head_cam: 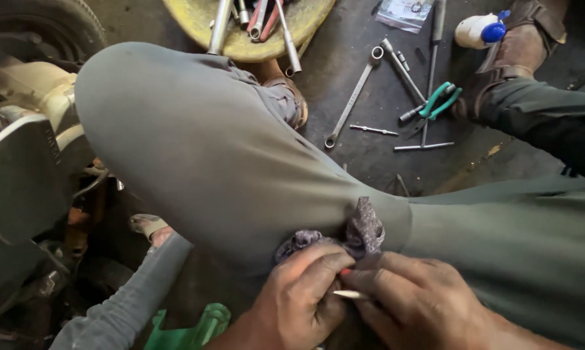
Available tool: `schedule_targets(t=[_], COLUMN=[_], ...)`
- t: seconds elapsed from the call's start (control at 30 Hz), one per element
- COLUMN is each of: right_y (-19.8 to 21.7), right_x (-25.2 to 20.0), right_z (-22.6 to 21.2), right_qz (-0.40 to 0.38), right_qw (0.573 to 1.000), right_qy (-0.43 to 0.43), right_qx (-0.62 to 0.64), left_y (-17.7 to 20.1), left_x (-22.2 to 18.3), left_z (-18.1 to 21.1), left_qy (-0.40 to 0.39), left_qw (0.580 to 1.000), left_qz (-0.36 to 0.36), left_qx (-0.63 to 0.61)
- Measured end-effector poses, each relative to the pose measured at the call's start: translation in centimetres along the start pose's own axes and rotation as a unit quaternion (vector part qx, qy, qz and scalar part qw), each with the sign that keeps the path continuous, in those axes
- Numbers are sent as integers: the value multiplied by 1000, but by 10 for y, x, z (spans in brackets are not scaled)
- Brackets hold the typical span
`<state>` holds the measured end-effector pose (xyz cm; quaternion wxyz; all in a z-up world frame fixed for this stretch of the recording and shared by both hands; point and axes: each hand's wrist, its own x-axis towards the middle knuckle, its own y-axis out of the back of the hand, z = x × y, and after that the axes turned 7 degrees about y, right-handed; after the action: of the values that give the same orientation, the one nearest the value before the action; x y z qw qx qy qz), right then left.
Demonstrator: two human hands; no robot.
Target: Cleaning and maintaining a motorcycle spark plug using a cloth and utility knife.
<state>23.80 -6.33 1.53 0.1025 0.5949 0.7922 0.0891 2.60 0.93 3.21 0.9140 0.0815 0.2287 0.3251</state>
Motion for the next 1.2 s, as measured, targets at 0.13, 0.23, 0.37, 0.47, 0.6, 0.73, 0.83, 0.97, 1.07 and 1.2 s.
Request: schedule_targets(t=[0.13, 0.23, 0.37, 0.47, 0.6, 0.73, 0.83, 0.97, 1.07, 1.2], right_y=[-3, -10, -7, -3, -2, -4, -3, -2, 1, 11], right_x=[-1, -14, -9, -6, -1, -5, 1, 0, -5, 3], right_z=[3, 11, 11, 9, 6, 9, 6, 12, 22, 21], right_qz=[-17, -24, -19, -22, -30, -30, -23, -14, -71, -38], right_qw=[1000, 1000, 1000, 999, 996, 995, 994, 992, 969, 946], right_qy=[7, -2, -11, -31, -81, -96, -102, -121, -237, -307], right_qx=[6, -16, -12, -8, 7, 3, 19, 41, 3, 103], left_y=[-7, -10, -17, -13, -19, -22, -20, -19, -14, 0], left_x=[-1, 2, -4, 1, 0, -1, 0, 2, 5, 9], left_z=[0, -1, -10, -2, -6, -9, -9, -11, -6, -1], left_qy=[49, 24, 12, 51, 35, 25, 11, 0, 33, 46], left_qw=[998, 999, 1000, 999, 999, 998, 998, 998, 998, 993], left_qz=[-2, 13, 21, 5, 30, 50, 54, 62, 47, 64], left_qx=[-33, -30, -13, -17, 2, -7, -16, -29, -40, -85])
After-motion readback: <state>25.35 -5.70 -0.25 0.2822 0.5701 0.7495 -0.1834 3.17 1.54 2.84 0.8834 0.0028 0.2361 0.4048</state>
